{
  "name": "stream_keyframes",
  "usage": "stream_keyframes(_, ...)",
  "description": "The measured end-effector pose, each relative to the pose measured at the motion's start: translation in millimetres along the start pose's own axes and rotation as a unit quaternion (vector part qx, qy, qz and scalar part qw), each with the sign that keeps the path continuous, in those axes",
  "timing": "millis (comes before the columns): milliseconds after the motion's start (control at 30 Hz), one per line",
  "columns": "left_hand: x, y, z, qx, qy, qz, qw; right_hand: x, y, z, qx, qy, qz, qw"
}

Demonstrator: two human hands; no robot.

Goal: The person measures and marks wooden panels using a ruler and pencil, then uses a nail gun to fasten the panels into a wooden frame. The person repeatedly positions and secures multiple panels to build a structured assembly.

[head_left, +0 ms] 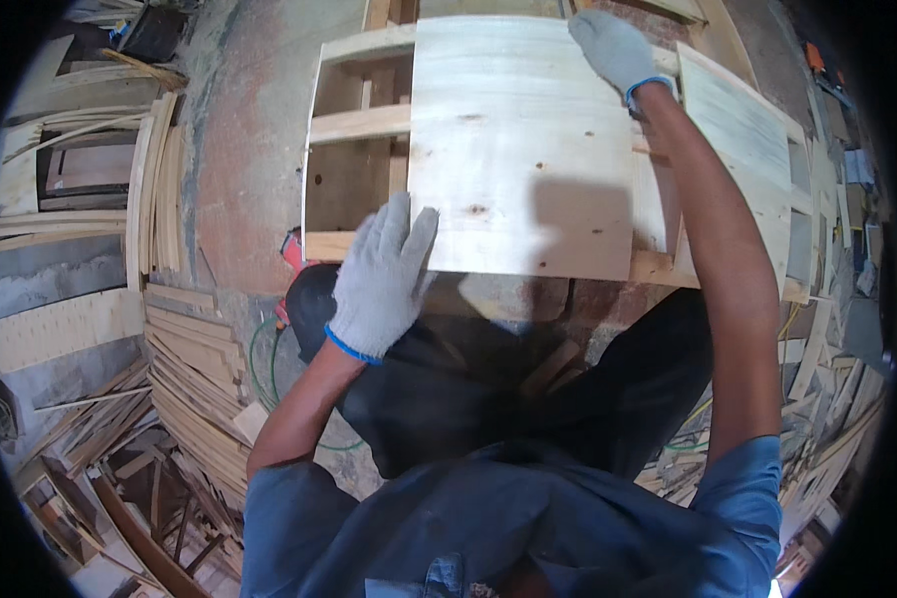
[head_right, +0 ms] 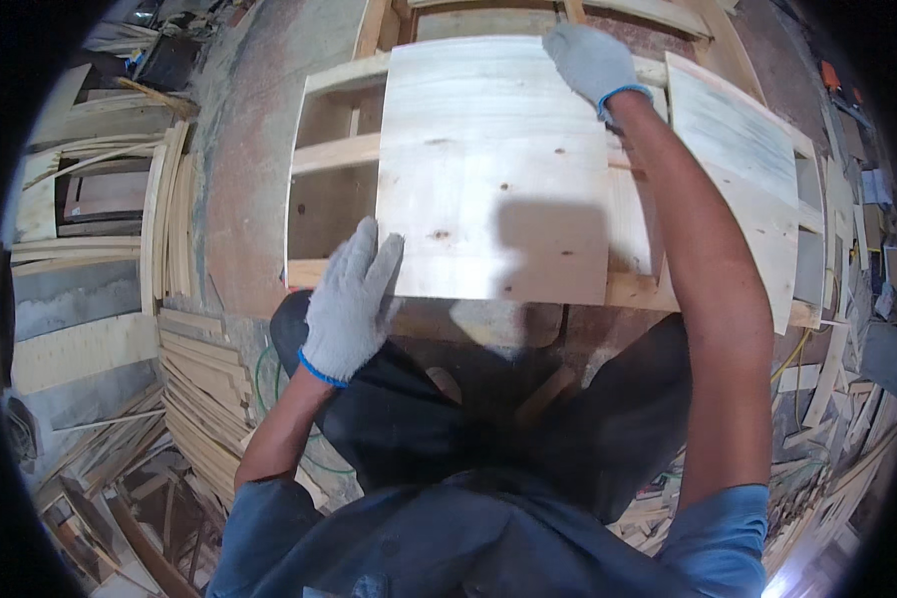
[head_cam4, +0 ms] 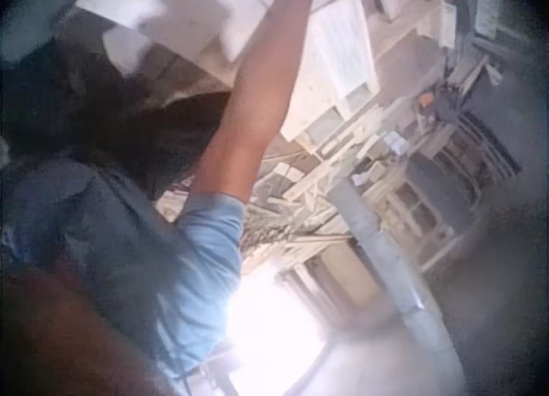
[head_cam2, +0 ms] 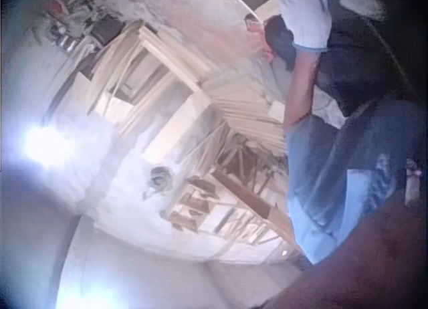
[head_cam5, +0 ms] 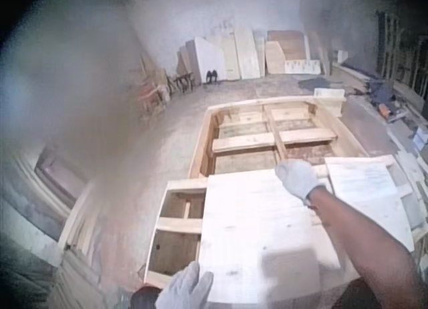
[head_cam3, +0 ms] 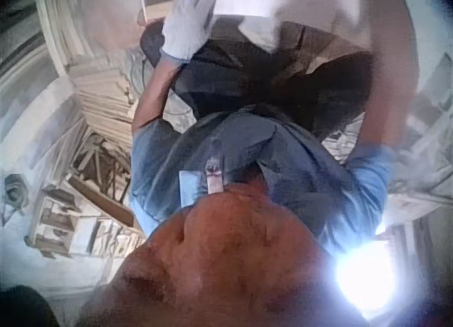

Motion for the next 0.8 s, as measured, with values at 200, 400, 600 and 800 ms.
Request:
stream_keyframes(200,13,1,0,0.062,0.014,0.027,0.998,1,-2,0,-0.011,0.028,-0.053,0.998)
stream_keyframes(400,19,1,0,0.060,0.020,0.061,0.996,-9,-1,-4,-0.028,0.022,-0.027,0.999)
stream_keyframes(600,17,-1,0,0.068,0.029,0.055,0.996,-1,-8,4,0.041,0.059,-0.041,0.997)
stream_keyframes(800,15,-10,-1,0.076,0.033,0.090,0.992,10,-17,2,0.025,0.062,-0.080,0.995)
Point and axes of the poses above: each hand's wrist, its own z-axis away from the middle knuckle, its own y-axis out of the palm, x = y × z, the point moved 8 cm from there along -z, towards the middle knuckle, and after that the axes turned 8 degrees about y, right-handed, at the moved point
